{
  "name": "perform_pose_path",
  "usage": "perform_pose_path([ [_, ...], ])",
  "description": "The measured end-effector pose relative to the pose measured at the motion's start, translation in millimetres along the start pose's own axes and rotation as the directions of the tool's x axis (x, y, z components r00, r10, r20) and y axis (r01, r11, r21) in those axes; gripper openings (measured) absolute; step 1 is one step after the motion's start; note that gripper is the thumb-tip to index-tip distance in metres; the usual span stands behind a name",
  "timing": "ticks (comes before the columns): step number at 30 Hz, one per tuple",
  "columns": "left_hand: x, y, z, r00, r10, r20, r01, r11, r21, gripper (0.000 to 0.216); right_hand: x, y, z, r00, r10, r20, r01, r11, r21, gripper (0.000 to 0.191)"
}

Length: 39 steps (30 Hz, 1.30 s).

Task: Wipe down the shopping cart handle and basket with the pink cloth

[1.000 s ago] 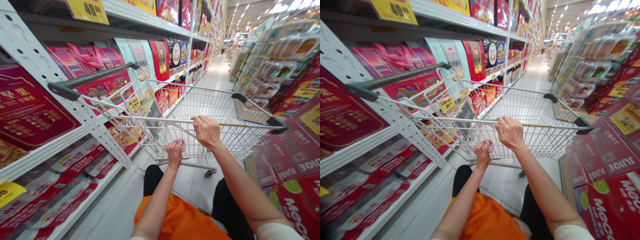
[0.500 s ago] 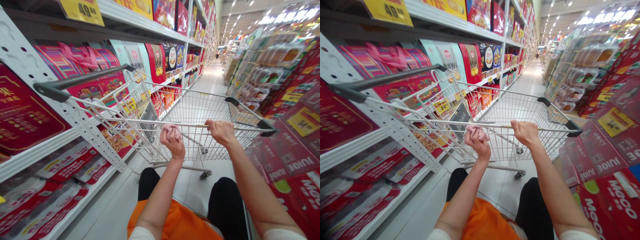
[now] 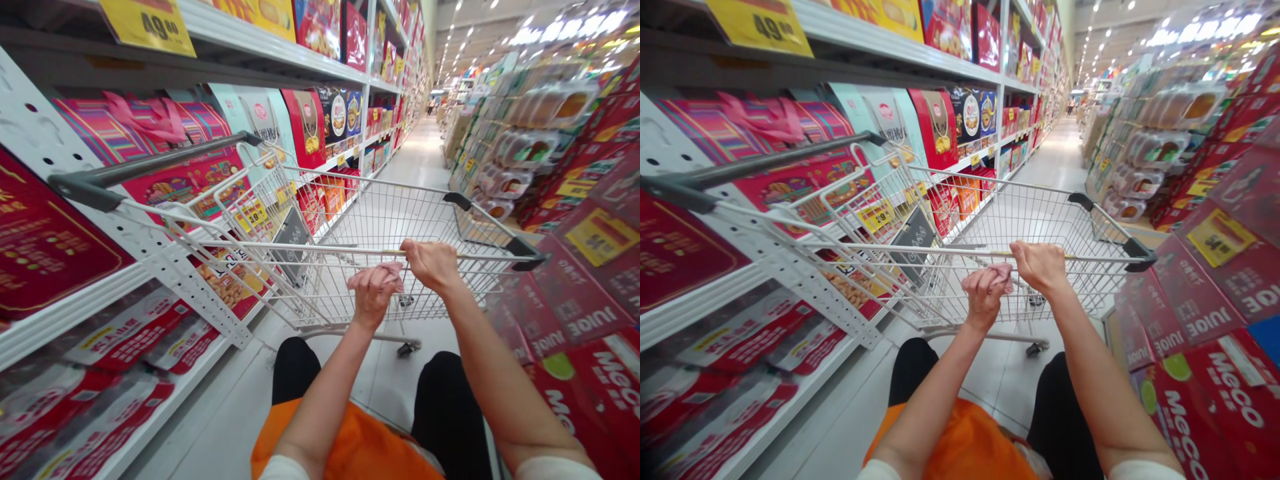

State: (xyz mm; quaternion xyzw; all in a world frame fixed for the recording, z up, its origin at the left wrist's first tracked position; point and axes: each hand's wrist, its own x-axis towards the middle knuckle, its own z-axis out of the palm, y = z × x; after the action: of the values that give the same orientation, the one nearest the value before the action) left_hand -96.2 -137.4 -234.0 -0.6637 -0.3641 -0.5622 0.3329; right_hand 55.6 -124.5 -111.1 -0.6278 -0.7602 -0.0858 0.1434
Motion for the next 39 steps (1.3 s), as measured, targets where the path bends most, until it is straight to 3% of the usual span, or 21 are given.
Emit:
perform_pose_path([
  [5, 6, -29, -15, 0.991, -0.131, 0.02, 0.13, 0.991, 0.036, 0.023, -4, -2, 1, 0.997, -0.063, -0.039, 0.065, 0.997, 0.052, 0.07],
  [10, 14, -18, -19, 0.971, -0.228, -0.071, 0.231, 0.972, 0.04, 0.02, -9, -11, -3, 0.996, -0.066, -0.063, 0.067, 0.997, 0.022, 0.067],
  [12, 14, -9, -19, 0.973, -0.217, -0.073, 0.221, 0.974, 0.051, 0.02, -10, -14, -5, 0.995, -0.068, -0.068, 0.07, 0.997, 0.025, 0.066],
  [16, 14, -7, -22, 0.996, -0.09, 0.004, 0.09, 0.995, 0.051, 0.023, -12, -15, -6, 0.997, -0.059, -0.058, 0.061, 0.998, 0.035, 0.066],
  [23, 23, -16, -28, 0.946, -0.315, -0.083, 0.32, 0.946, 0.059, 0.02, -12, -15, -6, 0.994, -0.075, -0.079, 0.079, 0.995, 0.055, 0.07],
  [28, 14, -2, -22, 0.973, -0.23, -0.022, 0.23, 0.973, 0.024, 0.026, -13, -16, -8, 0.997, -0.036, -0.071, 0.04, 0.998, 0.051, 0.076],
  [32, 16, -13, -28, 0.992, -0.121, 0.038, 0.121, 0.993, 0.004, 0.024, -13, -14, -7, 0.996, -0.041, -0.085, 0.047, 0.997, 0.063, 0.079],
  [36, 25, -25, -34, 0.977, -0.212, -0.019, 0.213, 0.975, 0.056, 0.02, -14, -14, -7, 0.997, -0.03, -0.072, 0.034, 0.998, 0.059, 0.079],
  [39, 25, -18, -32, 0.96, -0.278, -0.019, 0.279, 0.957, 0.076, 0.02, -15, -15, -9, 0.997, -0.034, -0.063, 0.038, 0.998, 0.055, 0.079],
])
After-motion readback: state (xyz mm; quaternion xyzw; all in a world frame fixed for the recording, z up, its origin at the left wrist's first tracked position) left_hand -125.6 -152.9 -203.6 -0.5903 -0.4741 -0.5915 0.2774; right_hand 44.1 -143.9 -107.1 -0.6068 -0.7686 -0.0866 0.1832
